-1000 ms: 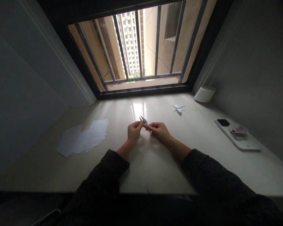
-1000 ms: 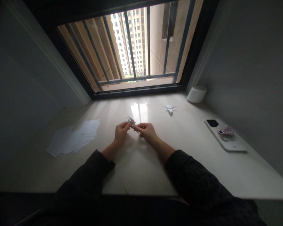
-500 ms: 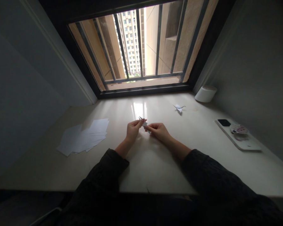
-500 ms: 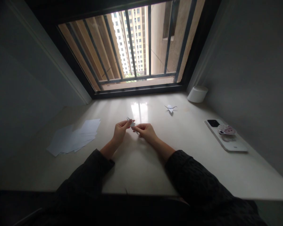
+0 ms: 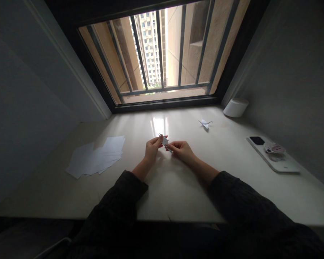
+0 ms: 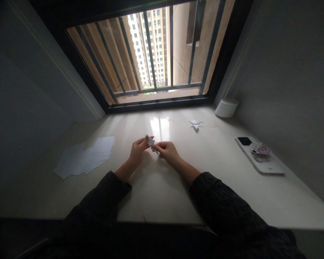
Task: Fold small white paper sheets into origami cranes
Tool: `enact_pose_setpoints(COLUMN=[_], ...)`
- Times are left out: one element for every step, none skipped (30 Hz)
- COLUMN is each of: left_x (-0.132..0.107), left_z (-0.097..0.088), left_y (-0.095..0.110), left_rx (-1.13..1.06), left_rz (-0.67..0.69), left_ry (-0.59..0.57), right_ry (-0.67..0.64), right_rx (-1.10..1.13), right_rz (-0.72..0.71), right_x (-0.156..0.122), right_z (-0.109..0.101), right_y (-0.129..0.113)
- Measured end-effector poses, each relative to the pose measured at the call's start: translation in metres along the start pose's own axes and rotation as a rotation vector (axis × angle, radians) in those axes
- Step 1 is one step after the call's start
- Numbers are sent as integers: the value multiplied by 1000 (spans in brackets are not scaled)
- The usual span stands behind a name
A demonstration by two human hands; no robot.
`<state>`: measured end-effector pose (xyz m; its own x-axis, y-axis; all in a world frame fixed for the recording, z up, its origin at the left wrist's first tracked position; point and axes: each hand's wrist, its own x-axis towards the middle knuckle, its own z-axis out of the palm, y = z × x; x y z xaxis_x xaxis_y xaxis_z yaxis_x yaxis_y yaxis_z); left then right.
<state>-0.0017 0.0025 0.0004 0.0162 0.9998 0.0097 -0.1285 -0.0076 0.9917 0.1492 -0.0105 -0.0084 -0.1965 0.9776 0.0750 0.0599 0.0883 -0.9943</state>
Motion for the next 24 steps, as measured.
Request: enact_pose_setpoints(left_x=[-1,-2,-3,-4,-5,-5,-6,-5,-5,-4,-3,-2,-1,0,0,1,2,2,2,3,3,4,5,5], left_z=[1,2,2,3,4,4,5,4,4,3,2,1,1,0,-1,-1,-1,-2,-2,-2,-2,-3,-3,-4], left_y=[1,3,4,5,6,7,7,7,7,7,6,6,6,6,6,6,6,6,7,7,7,7,7,7], left_rx=[8,18,28,37,44,50,56,62,70,77,83,87,89,88,84,79,74,70,64,57,48,38,25,13], left_rz=[-3,-6,-8,-9,-8,-5,-1,2,4,1,-4,-10,-19,-30,-40,-49,-58,-65,-69,-72,-76,-81,-88,-97], left_ry=[18,40,65,88,109,124,131,131,124,109,90,66,41,18,-2,-16,-26,-28,-25,-18,-10,-2,5,9], right_ry=[-3,-2,-1,2,5,6,5,3,4,10,23,42,64,83,98,104,101,91,76,58,37,12,-11,-32], right_rx=[-1,0,-2,-5,-10,-15,-18,-20,-21,-23,-25,-25,-24,-20,-15,-8,4,23,53,92,134,173,204,223], right_rz=[-7,-15,-22,-28,-30,-29,-25,-20,-15,-10,-7,-4,-2,-3,-4,-5,-9,-15,-21,-24,-27,-29,-28,-26], right_x=[0,1,1,2,2,2,2,2,2,2,1,1,0,0,0,0,0,0,1,1,1,2,2,2], right_z=[0,0,1,1,1,2,2,2,1,1,0,-1,-1,-2,-2,-3,-3,-3,-3,-3,-3,-3,-3,-2], right_y=[1,2,3,3,4,4,5,5,4,4,4,4,4,3,3,3,3,3,3,3,2,2,2,2])
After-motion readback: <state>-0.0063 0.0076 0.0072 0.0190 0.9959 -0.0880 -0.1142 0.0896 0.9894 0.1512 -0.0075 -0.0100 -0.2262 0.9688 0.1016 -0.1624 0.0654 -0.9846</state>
